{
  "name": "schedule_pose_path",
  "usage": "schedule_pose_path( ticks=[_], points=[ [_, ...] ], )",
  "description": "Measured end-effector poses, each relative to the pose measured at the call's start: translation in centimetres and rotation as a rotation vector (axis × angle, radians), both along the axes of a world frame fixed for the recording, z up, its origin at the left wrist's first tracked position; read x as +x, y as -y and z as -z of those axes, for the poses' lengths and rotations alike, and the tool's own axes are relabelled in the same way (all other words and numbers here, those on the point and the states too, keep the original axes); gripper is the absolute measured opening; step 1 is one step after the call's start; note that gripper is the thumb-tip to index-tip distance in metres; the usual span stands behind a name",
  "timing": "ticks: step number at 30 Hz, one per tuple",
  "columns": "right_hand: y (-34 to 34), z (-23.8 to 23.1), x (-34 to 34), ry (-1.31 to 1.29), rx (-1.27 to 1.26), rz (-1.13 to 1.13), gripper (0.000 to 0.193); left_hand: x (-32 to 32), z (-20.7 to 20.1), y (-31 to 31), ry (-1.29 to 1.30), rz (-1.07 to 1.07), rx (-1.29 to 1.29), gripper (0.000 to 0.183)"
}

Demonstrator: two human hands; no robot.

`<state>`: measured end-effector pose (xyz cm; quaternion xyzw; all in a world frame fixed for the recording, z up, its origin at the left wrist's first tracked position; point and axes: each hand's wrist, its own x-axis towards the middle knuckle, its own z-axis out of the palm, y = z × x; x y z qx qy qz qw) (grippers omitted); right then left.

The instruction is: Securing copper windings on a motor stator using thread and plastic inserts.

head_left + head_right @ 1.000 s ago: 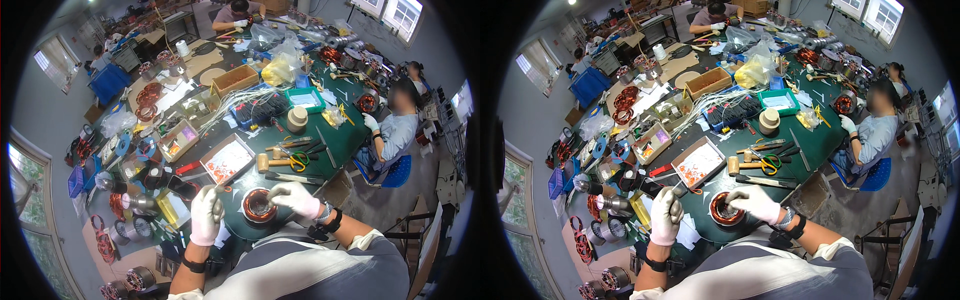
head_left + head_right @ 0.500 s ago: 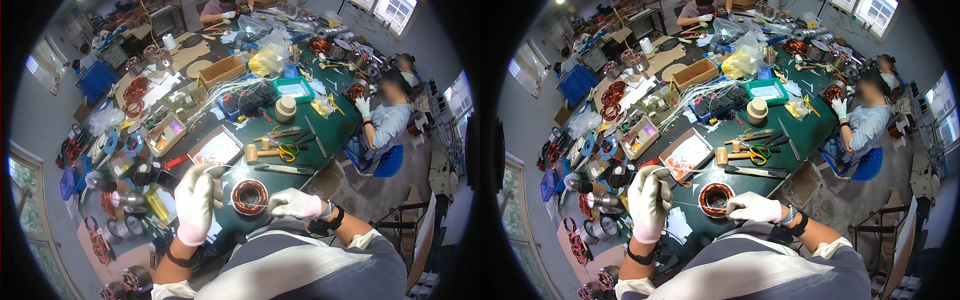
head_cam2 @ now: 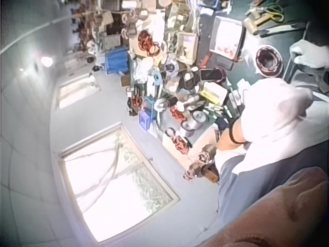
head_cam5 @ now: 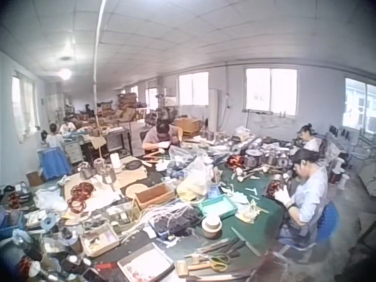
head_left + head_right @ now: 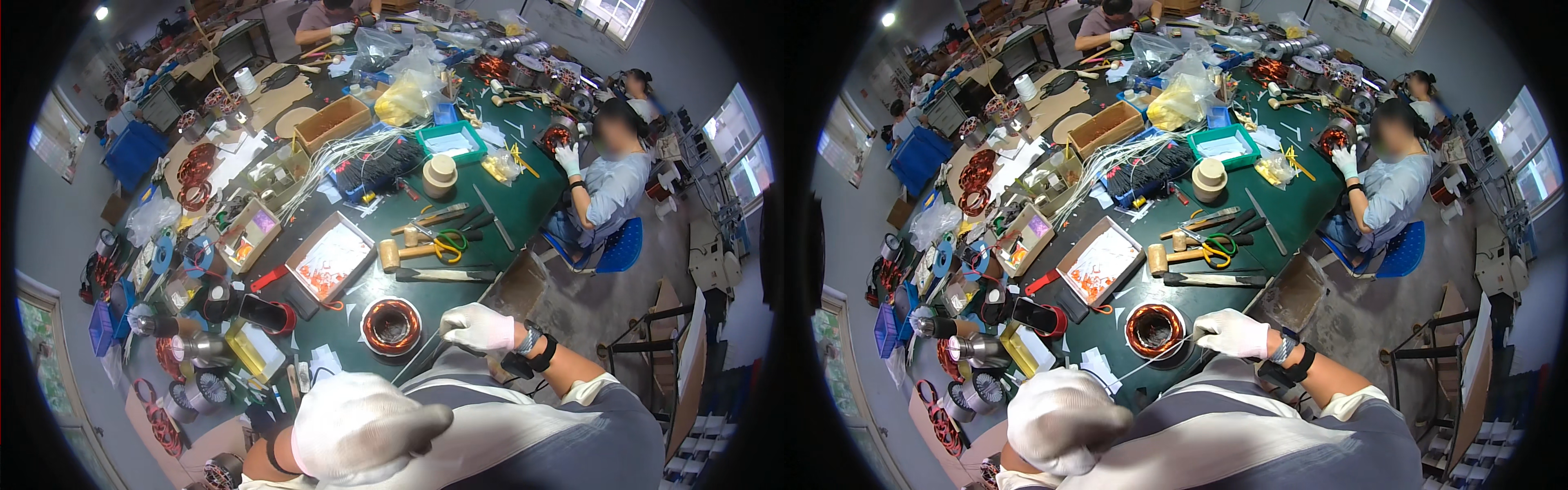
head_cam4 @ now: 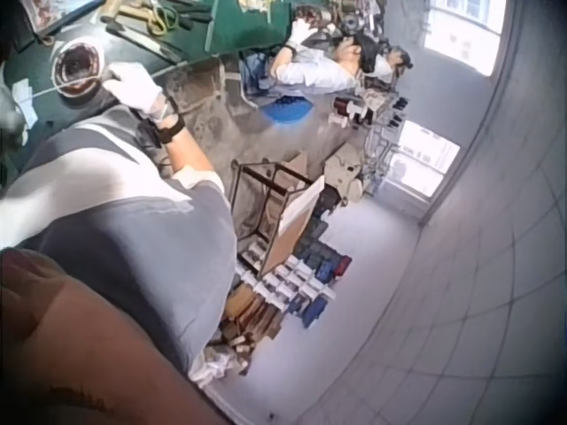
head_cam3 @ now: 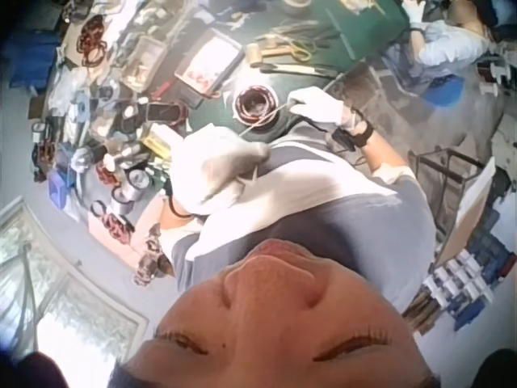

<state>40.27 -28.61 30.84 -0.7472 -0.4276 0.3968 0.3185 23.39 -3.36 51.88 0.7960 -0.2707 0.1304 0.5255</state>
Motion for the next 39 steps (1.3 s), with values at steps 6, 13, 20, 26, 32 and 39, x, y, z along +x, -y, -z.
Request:
schedule_pose_path(
  ticks=[6,13,20,26,32,39],
  points=[
    [-0.1,-0.4,0.0,-0.053,0.013,0.009,0.021,0.1,0.8,3.2,0.47,-0.068,-0.057,0.019],
    [0.3,0.4,0.8,-0.003,0.014,0.016,0.021,-0.4,2.7,3.9,0.486,0.016,-0.238,0.028],
    [0.3,0.6,0.3,0.043,0.069,0.051,0.02,-0.3,2.7,4.0,0.542,-0.003,-0.283,0.027],
    [0.4,0.9,-0.1,0.051,0.03,0.044,0.019,-0.8,1.9,3.1,0.395,0.218,-0.306,0.021],
    [1.1,-1.0,1.5,-0.034,0.224,-0.086,0.021,-2.1,0.8,0.0,-0.001,0.348,-0.214,0.029],
    [-3.3,-9.8,-1.3,0.089,0.485,0.231,0.016,-0.5,8.5,1.0,-0.342,-0.616,-0.174,0.009]
  ],
)
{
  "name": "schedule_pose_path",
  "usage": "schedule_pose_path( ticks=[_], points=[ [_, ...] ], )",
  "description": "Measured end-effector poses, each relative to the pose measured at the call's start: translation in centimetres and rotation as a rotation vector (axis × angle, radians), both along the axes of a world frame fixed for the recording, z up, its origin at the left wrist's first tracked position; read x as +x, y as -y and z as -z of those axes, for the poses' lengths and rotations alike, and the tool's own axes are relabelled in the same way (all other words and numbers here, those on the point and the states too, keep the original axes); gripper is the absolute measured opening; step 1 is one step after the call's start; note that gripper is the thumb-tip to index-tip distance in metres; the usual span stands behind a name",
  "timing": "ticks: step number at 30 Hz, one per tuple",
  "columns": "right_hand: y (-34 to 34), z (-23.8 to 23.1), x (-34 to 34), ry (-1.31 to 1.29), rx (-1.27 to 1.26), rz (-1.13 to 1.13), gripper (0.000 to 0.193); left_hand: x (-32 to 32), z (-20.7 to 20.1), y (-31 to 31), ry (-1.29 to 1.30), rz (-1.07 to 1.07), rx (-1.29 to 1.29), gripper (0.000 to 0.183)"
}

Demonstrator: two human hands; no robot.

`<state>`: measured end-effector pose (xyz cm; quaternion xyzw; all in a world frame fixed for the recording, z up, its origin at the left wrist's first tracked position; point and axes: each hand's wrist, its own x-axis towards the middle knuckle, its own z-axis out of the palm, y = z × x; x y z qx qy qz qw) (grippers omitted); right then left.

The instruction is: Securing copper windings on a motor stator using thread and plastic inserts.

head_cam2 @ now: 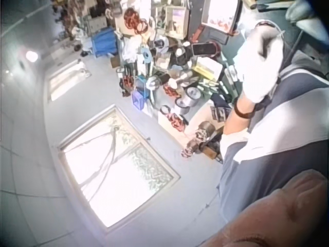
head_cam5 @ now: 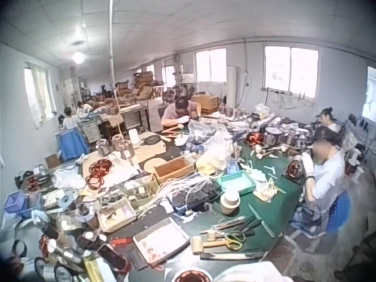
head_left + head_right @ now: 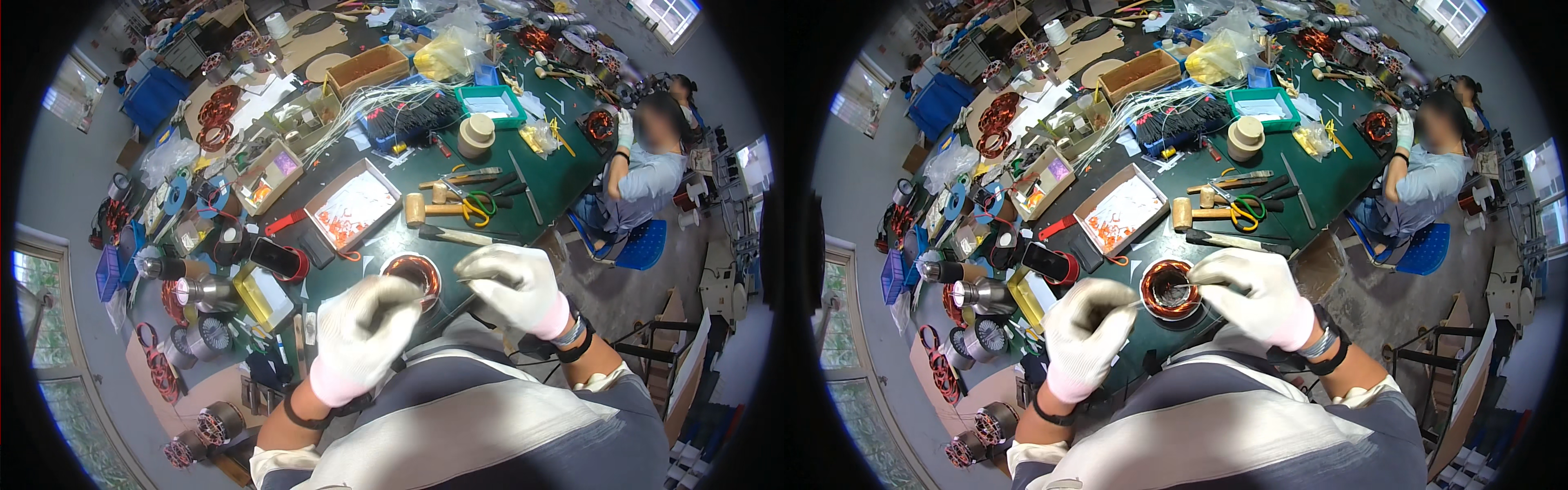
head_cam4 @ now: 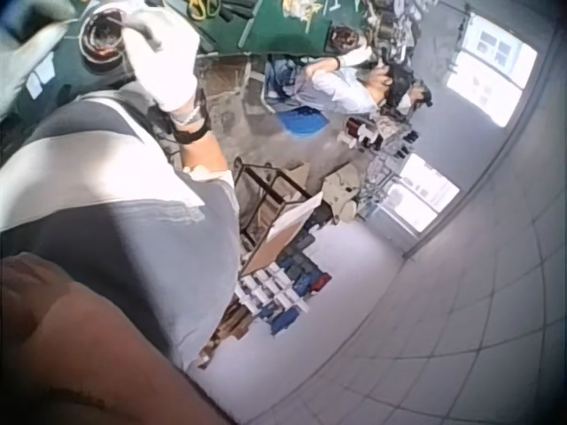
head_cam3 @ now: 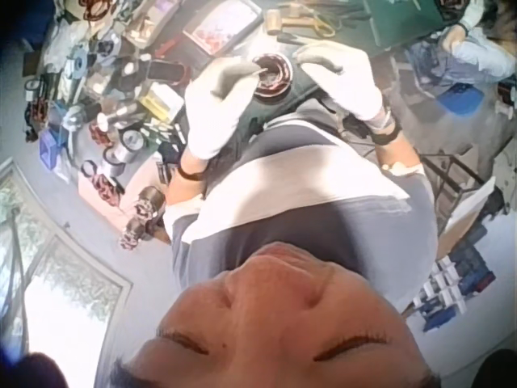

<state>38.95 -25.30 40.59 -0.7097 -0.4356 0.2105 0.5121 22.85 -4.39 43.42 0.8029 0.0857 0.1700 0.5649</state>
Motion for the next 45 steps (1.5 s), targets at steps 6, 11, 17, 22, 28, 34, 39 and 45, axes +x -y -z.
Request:
schedule_pose_path(
  ticks=[6,11,17,22,28,34,39,45],
  points=[
    [-2.9,-2.6,-2.2,0.406,0.135,0.035,0.026,0.0,1.6,0.4,-0.013,-0.033,-0.109,0.014],
    [-3.3,-2.3,-2.8,0.52,0.202,0.119,0.026,-0.4,1.6,0.4,0.034,-0.038,-0.131,0.018],
    [-3.6,-2.7,-3.4,0.509,0.208,0.129,0.021,-0.7,1.9,0.5,0.152,-0.067,-0.131,0.017],
    [-3.5,-2.7,-3.6,0.512,0.225,0.129,0.021,-1.1,2.0,0.5,0.143,-0.088,-0.159,0.016],
    [-3.8,-2.2,-3.6,0.495,0.223,0.135,0.021,-1.2,2.3,0.2,0.161,-0.079,-0.146,0.019],
    [-4.4,-1.9,-3.7,0.442,0.206,0.107,0.02,-1.0,2.0,0.1,0.155,-0.104,-0.163,0.017],
    [-4.9,-1.6,-3.8,0.352,0.17,0.091,0.02,-1.1,2.0,-0.3,0.114,-0.099,-0.17,0.017],
    [-5.5,-0.9,-3.6,0.141,0.135,-0.046,0.018,-1.3,3.0,-0.9,0.138,-0.083,-0.134,0.014]
  ],
)
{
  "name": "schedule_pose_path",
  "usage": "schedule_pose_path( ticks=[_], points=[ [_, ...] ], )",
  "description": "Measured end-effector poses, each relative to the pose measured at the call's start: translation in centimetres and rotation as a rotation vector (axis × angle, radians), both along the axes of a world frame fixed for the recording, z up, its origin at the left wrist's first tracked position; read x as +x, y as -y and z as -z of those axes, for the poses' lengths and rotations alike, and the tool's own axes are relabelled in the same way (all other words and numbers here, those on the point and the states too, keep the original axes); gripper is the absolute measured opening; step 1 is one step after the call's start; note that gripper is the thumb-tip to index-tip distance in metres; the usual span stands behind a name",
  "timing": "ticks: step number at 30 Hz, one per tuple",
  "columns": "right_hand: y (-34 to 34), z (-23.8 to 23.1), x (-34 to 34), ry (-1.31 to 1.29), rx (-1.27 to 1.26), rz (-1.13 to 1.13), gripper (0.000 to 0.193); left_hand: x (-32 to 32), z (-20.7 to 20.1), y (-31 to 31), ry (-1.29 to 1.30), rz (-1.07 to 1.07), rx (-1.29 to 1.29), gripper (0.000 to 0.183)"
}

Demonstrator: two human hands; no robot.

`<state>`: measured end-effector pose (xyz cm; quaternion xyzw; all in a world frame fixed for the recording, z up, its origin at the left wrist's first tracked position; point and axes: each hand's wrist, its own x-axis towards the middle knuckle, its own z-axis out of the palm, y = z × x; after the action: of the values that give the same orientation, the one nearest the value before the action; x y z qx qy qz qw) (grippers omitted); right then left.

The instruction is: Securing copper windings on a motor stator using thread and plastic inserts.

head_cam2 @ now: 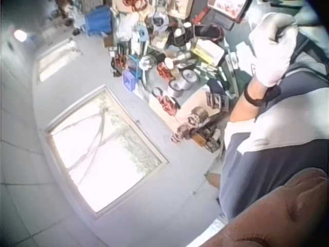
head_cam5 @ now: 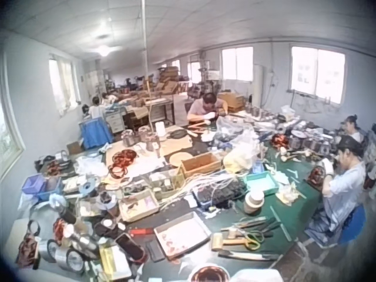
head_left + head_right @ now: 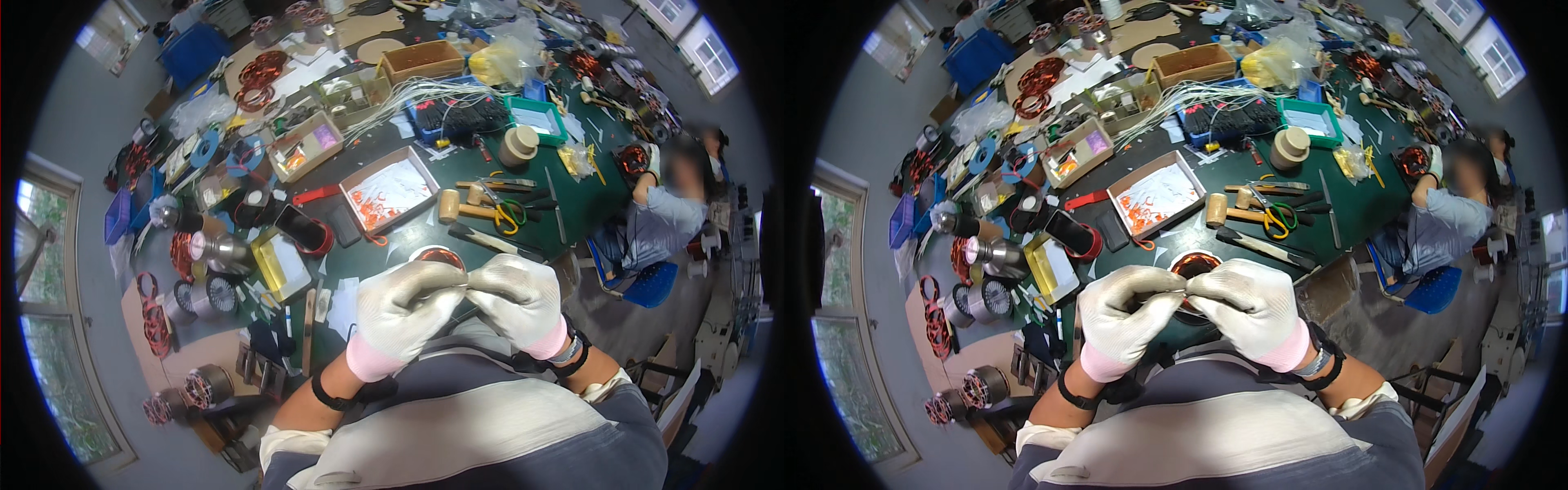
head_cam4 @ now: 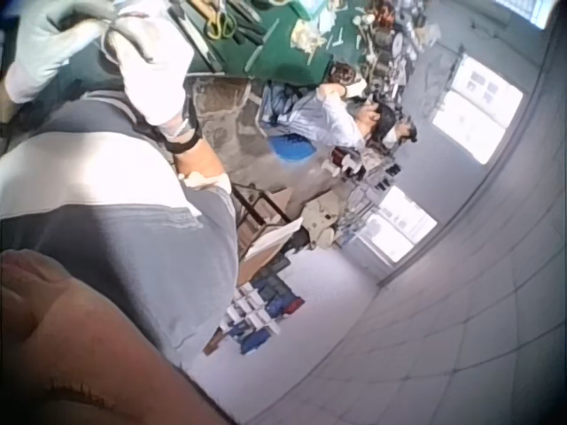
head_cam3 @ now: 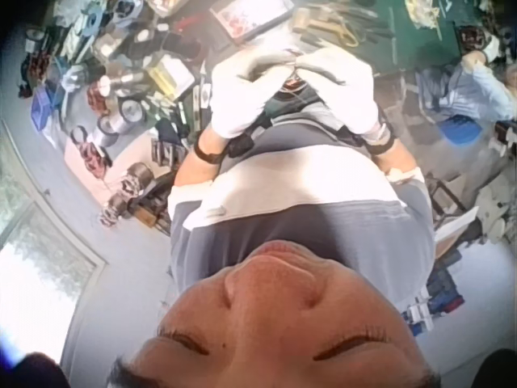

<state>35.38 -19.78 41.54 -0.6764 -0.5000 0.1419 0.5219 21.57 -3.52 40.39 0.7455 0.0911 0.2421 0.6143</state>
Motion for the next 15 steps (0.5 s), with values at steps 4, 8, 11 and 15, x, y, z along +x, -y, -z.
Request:
schedule_pose_path(
  ticks=[4,8,11,15],
  points=[
    [0.6,0.4,0.5,-0.164,-0.26,-0.082,0.017,0.5,1.5,-0.4,0.142,0.022,0.261,0.02],
    [0.8,2.5,0.9,-0.271,-0.402,-0.006,0.019,0.2,2.8,-0.7,0.212,0.092,0.381,0.017],
    [3.9,5.5,5.3,-0.262,-0.435,0.324,0.027,-2.3,3.8,-2.6,0.151,-0.004,0.271,0.011],
    [11.9,10.3,14.6,-0.328,-0.459,0.555,0.016,-6.1,6.3,-4.9,-0.077,-0.137,0.065,0.01]
  ],
)
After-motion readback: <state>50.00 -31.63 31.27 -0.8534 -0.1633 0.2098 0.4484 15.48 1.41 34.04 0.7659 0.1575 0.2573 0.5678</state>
